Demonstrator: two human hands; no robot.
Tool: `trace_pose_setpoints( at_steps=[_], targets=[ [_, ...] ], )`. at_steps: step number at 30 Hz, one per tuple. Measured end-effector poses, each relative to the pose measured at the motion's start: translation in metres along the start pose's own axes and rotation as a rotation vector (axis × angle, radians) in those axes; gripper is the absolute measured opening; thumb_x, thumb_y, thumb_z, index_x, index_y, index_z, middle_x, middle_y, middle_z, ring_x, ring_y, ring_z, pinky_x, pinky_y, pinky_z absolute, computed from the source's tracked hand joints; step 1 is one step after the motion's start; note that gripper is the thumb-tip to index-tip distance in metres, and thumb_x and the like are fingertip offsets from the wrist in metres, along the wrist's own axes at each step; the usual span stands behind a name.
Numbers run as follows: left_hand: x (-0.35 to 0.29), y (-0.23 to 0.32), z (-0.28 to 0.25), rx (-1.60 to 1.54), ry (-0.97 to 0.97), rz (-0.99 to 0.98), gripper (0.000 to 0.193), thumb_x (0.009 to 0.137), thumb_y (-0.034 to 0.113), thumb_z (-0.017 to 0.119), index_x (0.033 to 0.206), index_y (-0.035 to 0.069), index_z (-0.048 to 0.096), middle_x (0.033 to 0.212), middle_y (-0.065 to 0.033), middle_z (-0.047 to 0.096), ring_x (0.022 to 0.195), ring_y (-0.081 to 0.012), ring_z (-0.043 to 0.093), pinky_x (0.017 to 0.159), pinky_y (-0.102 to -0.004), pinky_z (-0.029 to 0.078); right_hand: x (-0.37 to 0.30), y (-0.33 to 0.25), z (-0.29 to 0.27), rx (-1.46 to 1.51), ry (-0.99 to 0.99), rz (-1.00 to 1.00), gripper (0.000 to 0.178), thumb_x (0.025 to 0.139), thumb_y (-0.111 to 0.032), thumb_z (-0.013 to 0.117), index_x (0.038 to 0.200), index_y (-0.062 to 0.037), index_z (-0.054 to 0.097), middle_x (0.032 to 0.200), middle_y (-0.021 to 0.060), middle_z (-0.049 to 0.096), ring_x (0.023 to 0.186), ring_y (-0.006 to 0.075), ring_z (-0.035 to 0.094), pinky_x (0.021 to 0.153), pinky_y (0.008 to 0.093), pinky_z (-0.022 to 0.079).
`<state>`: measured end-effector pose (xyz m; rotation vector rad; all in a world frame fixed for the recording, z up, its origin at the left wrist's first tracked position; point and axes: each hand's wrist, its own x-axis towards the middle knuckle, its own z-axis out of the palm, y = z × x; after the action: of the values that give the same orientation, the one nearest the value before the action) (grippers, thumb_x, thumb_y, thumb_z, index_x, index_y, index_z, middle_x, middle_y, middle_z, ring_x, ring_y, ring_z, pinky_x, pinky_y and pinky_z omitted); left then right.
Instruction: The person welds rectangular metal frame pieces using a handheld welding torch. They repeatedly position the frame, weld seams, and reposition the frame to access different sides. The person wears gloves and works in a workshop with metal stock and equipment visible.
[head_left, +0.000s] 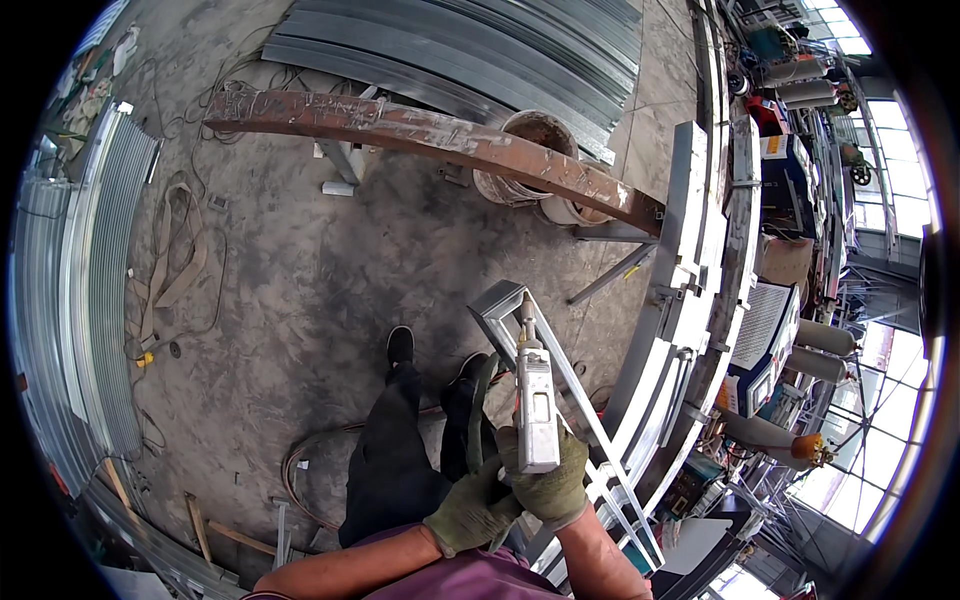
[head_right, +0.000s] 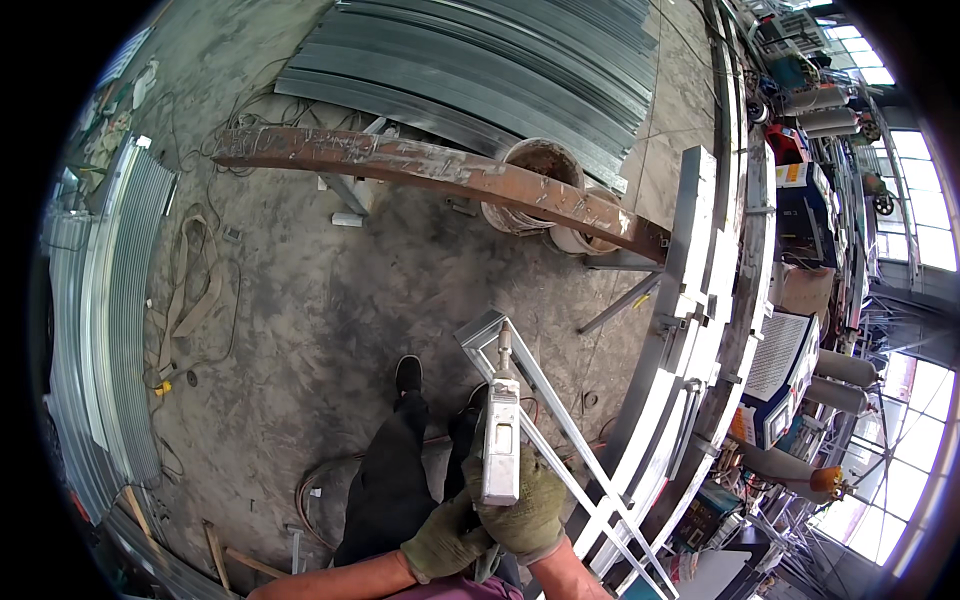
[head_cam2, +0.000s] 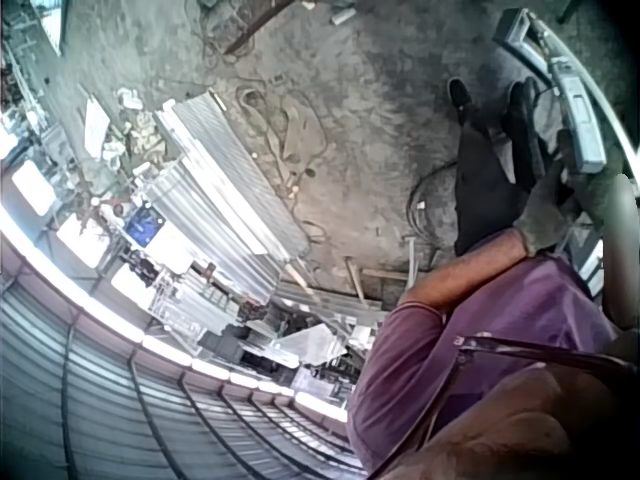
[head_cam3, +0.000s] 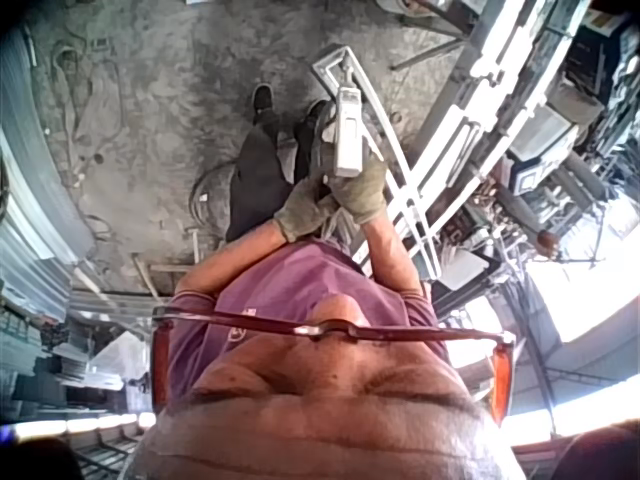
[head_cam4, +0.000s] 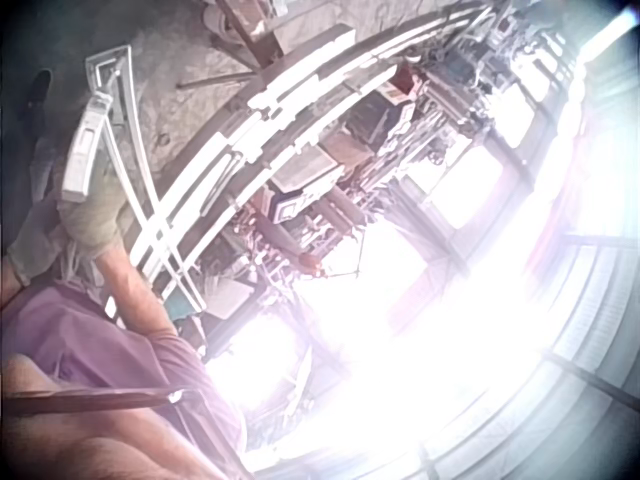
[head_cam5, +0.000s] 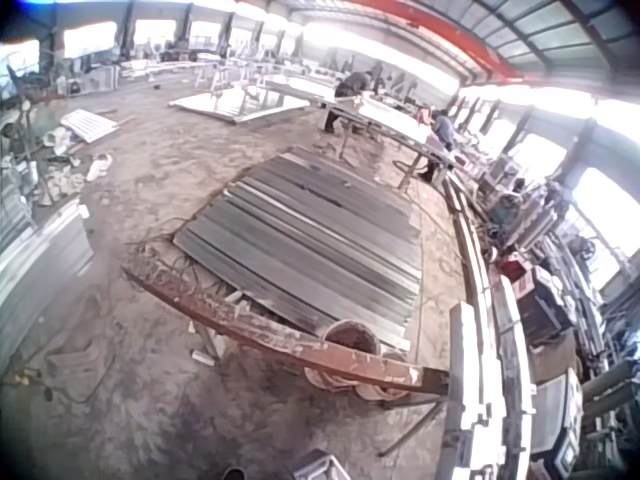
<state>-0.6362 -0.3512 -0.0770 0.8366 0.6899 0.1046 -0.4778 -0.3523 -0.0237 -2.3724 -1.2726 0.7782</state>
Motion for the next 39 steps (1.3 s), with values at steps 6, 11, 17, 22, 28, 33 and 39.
trace_pose_setpoints(
  at_steps=[6, 11, 17, 22, 28, 33, 39],
  targets=[
    [-0.001, 0.013, -0.014, -0.056, -0.106, -0.164, 0.062, 0.101, 0.032, 0.077, 0.148, 0.001, 0.049, 0.101, -0.0116, 0.076, 0.088, -0.0208, 0.074, 0.079, -0.0366, 0.058, -0.002, 0.007, 0.014, -0.18, 0.002, -0.087, 0.029, 0.093, -0.033, 0.078, 0.105, -0.0074, 0.073, 0.084, 0.0125, 0.066, 0.068, 0.0355, 0.07, 0.058, 0.0501, 0.051],
    [-0.001, 0.022, -0.02, -0.111, -0.14, -0.157, 0.061, 0.102, 0.033, 0.076, 0.148, 0.002, 0.05, 0.107, -0.0105, 0.076, 0.094, -0.0185, 0.073, 0.084, -0.0352, 0.058, 0.004, -0.003, 0.012, -0.265, 0.003, -0.102, 0.034, 0.096, -0.039, 0.075, 0.106, -0.0069, 0.073, 0.084, 0.0128, 0.065, 0.064, 0.0353, 0.07, 0.055, 0.0499, 0.05],
    [-0.002, 0.018, -0.024, -0.048, -0.159, -0.087, 0.062, 0.103, 0.038, 0.075, 0.148, 0.002, 0.049, 0.112, -0.0148, 0.077, 0.1, -0.0235, 0.076, 0.089, -0.0386, 0.059, 0.002, -0.005, 0.014, -0.226, -0.017, -0.031, 0.039, 0.097, -0.043, 0.074, 0.108, -0.0058, 0.072, 0.088, 0.0114, 0.067, 0.067, 0.0338, 0.071, 0.055, 0.0504, 0.05],
    [-0.001, 0.012, -0.026, 0.113, -0.133, 0.004, 0.065, 0.104, 0.041, 0.07, 0.149, 0.003, 0.046, 0.117, -0.0228, 0.076, 0.109, -0.0392, 0.077, 0.093, -0.0453, 0.059, 0.001, -0.006, 0.015, -0.227, 0.005, -0.047, 0.04, 0.096, -0.043, 0.075, 0.11, -0.0064, 0.072, 0.089, 0.0113, 0.067, 0.068, 0.0337, 0.072, 0.056, 0.0502, 0.051],
    [-0.004, 0.017, -0.03, 0.124, -0.171, -0.034, 0.045, 0.108, 0.031, 0.067, 0.14, 0.0, 0.059, 0.119, -0.0142, 0.076, 0.108, -0.0243, 0.075, 0.095, -0.0381, 0.059, 0.0, -0.002, 0.016, -0.217, -0.017, -0.079, 0.038, 0.094, -0.042, 0.076, 0.11, -0.0076, 0.072, 0.089, 0.0112, 0.067, 0.069, 0.0339, 0.072, 0.057, 0.05, 0.051],
    [-0.006, 0.01, -0.029, 0.125, -0.166, 0.022, 0.047, 0.109, 0.035, 0.066, 0.141, 0.0, 0.059, 0.119, -0.0147, 0.076, 0.107, -0.0252, 0.076, 0.094, -0.0387, 0.059, 0.0, -0.007, 0.013, -0.164, -0.021, -0.051, 0.036, 0.093, -0.041, 0.077, 0.109, -0.0083, 0.072, 0.09, 0.0116, 0.066, 0.07, 0.0344, 0.072, 0.057, 0.0504, 0.052],
    [-0.009, 0.0, -0.032, 0.102, -0.225, -0.009, 0.06, 0.111, 0.042, 0.066, 0.152, 0.002, 0.047, 0.129, -0.0131, 0.073, 0.118, -0.0236, 0.072, 0.101, -0.0387, 0.057, -0.001, -0.009, 0.012, -0.138, -0.034, -0.016, 0.041, 0.093, -0.043, 0.079, 0.11, -0.007, 0.07, 0.091, 0.0138, 0.067, 0.072, 0.0377, 0.073, 0.059, 0.0518, 0.055]
  ],
)
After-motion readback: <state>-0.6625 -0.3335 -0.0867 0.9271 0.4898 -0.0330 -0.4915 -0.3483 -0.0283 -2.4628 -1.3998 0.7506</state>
